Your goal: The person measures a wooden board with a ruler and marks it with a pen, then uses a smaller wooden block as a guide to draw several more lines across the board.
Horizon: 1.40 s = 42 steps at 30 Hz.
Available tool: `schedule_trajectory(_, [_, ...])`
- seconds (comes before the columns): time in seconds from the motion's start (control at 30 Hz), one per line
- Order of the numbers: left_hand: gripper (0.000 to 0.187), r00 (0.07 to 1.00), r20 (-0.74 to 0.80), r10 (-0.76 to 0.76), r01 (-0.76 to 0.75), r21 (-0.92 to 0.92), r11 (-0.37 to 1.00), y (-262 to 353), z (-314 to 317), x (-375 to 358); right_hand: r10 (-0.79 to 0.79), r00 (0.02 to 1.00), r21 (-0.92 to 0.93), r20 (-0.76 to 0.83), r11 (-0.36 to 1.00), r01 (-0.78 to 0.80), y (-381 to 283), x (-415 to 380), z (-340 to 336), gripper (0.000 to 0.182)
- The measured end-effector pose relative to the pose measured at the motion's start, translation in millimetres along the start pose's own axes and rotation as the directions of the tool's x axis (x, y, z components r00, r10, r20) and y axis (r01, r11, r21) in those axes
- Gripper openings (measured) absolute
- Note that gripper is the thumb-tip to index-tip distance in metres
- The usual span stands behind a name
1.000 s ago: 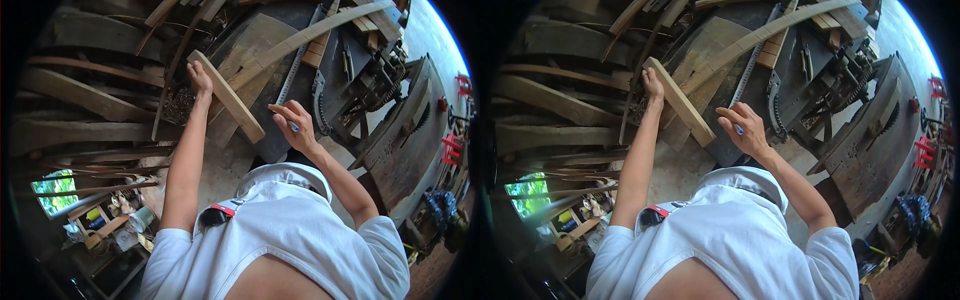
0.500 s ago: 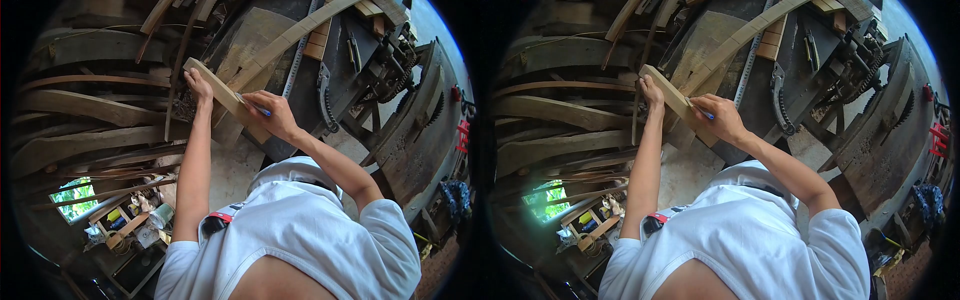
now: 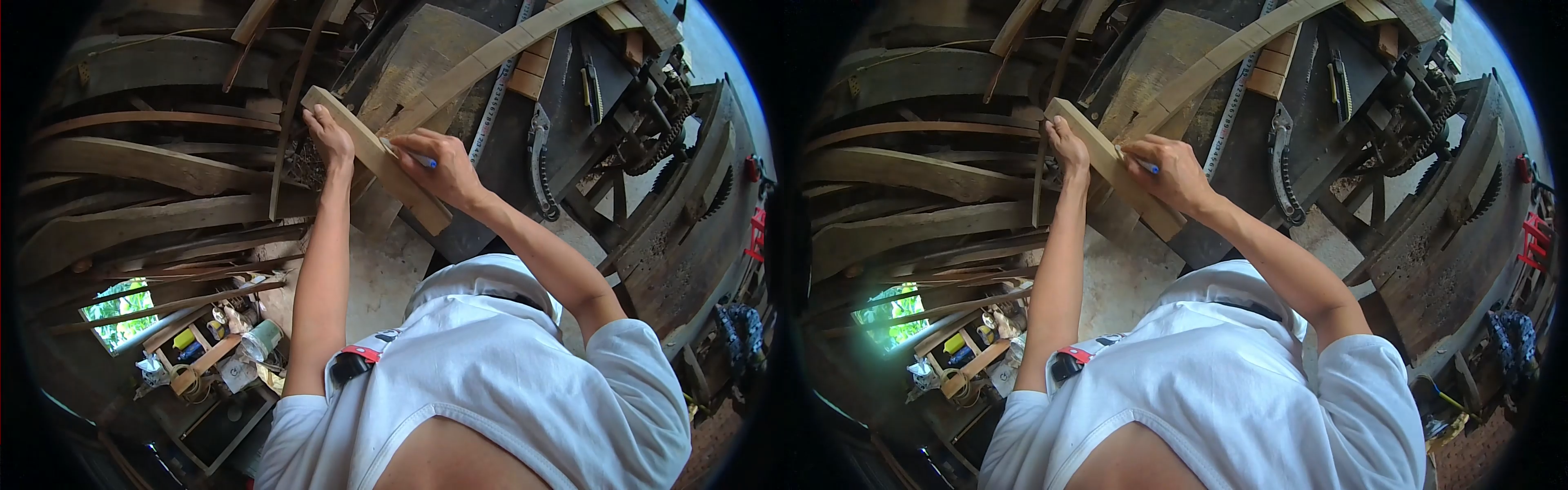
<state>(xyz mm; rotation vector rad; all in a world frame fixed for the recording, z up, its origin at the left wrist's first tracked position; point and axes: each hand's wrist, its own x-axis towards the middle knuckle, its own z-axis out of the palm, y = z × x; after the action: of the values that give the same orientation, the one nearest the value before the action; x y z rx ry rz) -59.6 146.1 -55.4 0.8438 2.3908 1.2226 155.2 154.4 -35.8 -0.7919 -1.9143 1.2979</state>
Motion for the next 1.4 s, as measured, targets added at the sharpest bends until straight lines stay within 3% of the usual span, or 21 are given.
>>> schedule_trajectory(0.33, [0.072, 0.999, -0.031, 0.016, -0.018, -0.043, 0.999, -4.5, 3.2, 2.5, -0.104, 0.993, 0.016, -0.046, 0.994, 0.105, 4.3, 3.4, 7.7, 0.024])
schedule_trajectory(0.43, [0.071, 0.999, -0.040, 0.022, -0.022, -0.015, 1.000, -1.7, 2.7, 1.4, -0.051, 0.999, -0.018, 0.018, 0.999, 0.052, -0.1, -3.7, 1.1, 0.024])
schedule_trajectory(0.5, [0.070, 0.999, -0.040, 0.033, -0.034, -0.018, 0.999, -2.7, 2.3, 3.0, -0.062, 0.998, 0.060, -0.012, 0.996, 0.063, -0.3, -18.6, -3.5, 0.025])
schedule_trajectory(0.73, [0.067, 0.996, -0.058, 0.065, -0.067, -0.032, 0.997, -9.4, 5.2, 4.9, -0.100, 0.990, 0.057, -0.098, 0.993, 0.106, 1.8, 5.3, 11.1, 0.024])
schedule_trajectory(0.83, [0.067, 0.997, -0.039, 0.061, -0.062, -0.031, 0.998, -4.2, 3.8, 4.2, -0.050, 0.999, -0.017, -0.020, 0.999, 0.050, -6.0, -8.2, 0.1, 0.023])
schedule_trajectory(0.9, [0.067, 0.999, -0.025, 0.038, -0.039, -0.042, 0.998, -5.2, 3.2, 1.4, 0.002, 0.998, 0.078, -0.067, 0.997, 0.003, -7.8, -15.8, -1.5, 0.022])
schedule_trajectory(1.13, [0.068, 0.998, -0.046, 0.044, -0.045, -0.022, 0.999, 0.0, 3.1, -0.7, -0.022, 0.995, 0.039, -0.095, 0.999, 0.026, -4.7, 1.9, 8.6, 0.023])
schedule_trajectory(1.23, [0.068, 0.999, -0.037, 0.026, -0.026, -0.012, 1.000, 5.6, 0.6, -1.2, 0.044, 0.997, 0.078, -0.056, 0.996, -0.040, -9.4, -10.5, -2.7, 0.023])
schedule_trajectory(1.4, [0.069, 0.997, -0.049, 0.054, -0.055, -0.029, 0.998, -1.7, 3.4, 0.4, -0.027, 0.993, 0.053, -0.119, 0.998, 0.034, -2.2, 6.5, 14.0, 0.022])
